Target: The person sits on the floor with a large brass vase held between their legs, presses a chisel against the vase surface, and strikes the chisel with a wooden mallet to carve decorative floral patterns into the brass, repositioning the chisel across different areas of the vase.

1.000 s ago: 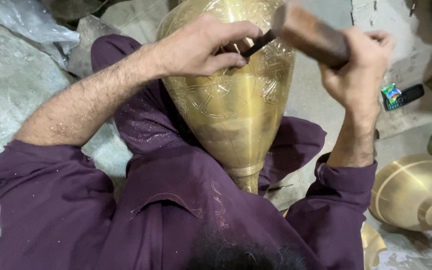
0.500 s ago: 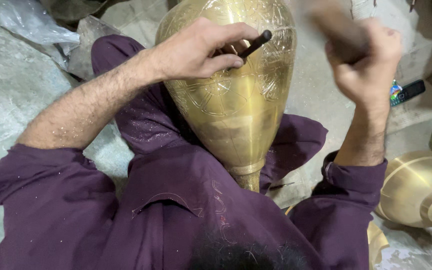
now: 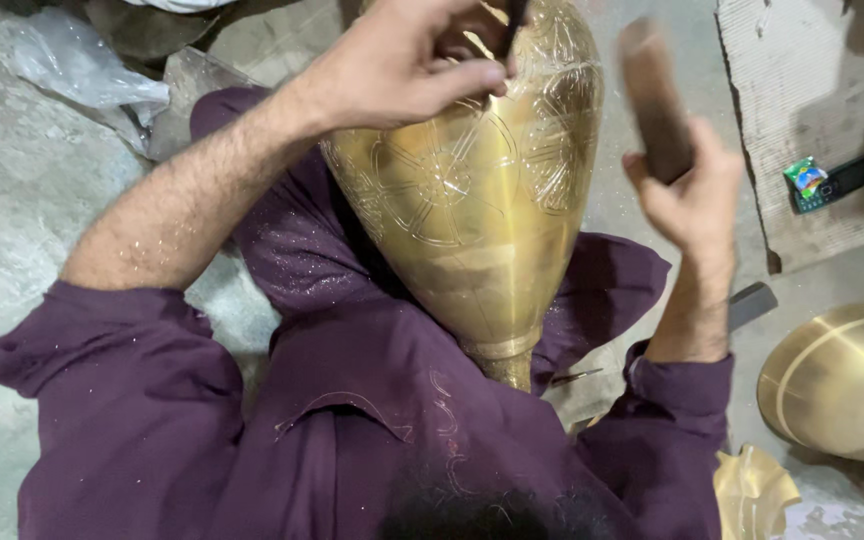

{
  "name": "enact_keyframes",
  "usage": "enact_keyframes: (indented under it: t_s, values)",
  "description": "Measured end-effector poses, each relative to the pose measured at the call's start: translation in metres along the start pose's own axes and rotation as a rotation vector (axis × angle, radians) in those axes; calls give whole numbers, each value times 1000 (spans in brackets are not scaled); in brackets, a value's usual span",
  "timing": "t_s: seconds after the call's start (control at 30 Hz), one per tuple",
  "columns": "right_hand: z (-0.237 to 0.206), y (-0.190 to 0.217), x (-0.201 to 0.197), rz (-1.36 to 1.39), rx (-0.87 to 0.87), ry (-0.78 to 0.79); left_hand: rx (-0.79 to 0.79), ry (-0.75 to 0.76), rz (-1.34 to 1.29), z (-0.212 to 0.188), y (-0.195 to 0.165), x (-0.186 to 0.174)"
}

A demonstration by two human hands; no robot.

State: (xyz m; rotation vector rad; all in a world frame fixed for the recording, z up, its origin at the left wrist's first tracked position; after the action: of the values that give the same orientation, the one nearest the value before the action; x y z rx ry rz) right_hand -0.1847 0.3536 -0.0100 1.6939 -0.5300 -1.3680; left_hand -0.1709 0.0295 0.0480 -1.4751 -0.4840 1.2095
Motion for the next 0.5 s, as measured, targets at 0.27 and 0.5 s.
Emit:
enact_keyframes:
  t_s: [0.27,0.5]
  values:
    - [-37,-43,23,-125,161,-29,31,477,252,72,1,12]
    - [-49,-42,13,571,161,-334,232,709,308,96,-13,20]
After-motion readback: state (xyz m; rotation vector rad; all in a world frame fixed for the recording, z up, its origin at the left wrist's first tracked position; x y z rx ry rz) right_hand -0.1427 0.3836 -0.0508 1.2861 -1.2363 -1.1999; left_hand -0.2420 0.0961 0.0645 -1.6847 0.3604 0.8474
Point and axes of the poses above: each hand's wrist, its own z-axis towards the middle knuckle, its own x-axis out of the palm, y = z × x, the point moved 6 cm from there along z, towards the middle knuckle, and after that the axes turned 10 degrees about z, right-handed, at the moved point
